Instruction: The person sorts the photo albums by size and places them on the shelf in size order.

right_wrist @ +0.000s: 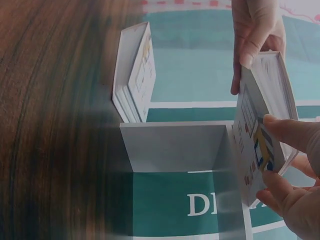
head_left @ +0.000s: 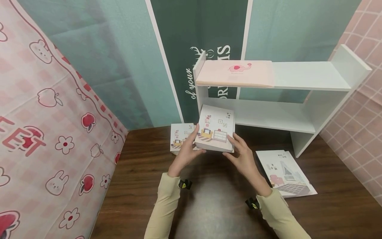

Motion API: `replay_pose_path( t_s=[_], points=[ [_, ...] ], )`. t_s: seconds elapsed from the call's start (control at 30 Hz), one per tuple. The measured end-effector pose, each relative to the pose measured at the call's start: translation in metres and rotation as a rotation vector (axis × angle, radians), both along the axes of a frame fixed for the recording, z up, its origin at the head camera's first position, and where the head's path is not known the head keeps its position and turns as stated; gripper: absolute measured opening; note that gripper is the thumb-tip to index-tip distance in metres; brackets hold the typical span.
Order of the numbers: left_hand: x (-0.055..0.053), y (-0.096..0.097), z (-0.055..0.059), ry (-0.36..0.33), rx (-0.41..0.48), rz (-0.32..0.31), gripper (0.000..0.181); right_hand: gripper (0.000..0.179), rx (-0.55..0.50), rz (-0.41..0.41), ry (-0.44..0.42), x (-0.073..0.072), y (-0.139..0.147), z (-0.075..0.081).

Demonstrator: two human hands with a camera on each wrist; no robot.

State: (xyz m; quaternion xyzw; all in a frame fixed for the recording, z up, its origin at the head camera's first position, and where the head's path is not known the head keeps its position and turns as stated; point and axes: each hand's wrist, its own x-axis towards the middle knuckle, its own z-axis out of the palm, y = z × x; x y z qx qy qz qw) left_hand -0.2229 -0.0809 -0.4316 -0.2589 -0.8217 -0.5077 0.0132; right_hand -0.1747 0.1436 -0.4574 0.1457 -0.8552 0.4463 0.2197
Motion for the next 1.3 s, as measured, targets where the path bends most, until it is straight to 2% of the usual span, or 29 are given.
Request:
replay_pose_path(
  t_s=[0.07,0.1,0.43,0.77,0.9,1.1,1.3],
  points=[
    [-0.001,0.001,0.0,0.011,0.0,-0.006,0.101,0.069,0.008,0.002,0.014,-0.002,0.002,0.0],
    [-0.004,0.0,-0.005,0.023,0.004,-0.008,0.101,0.069,0.013,0.002,0.016,-0.003,0.003,0.0],
    [-0.003,0.001,-0.009,0.077,-0.015,0.01,0.097,0.066,0.134,-0.005,0.041,-0.008,0.013,0.005],
    [-0.003,0.003,-0.009,0.146,-0.034,0.053,0.095,0.065,0.146,0.005,0.07,-0.012,0.015,0.009],
    [-0.003,0.003,-0.009,0.206,-0.061,0.094,0.092,0.064,0.141,0.011,0.079,-0.014,0.014,0.009],
    [-0.002,0.004,-0.007,0.309,-0.133,0.191,0.085,0.061,0.125,-0.009,0.085,-0.015,0.013,0.009],
    [-0.001,0.005,-0.006,0.389,-0.144,0.245,0.081,0.058,0.112,-0.03,0.102,-0.016,0.01,0.01]
  ],
)
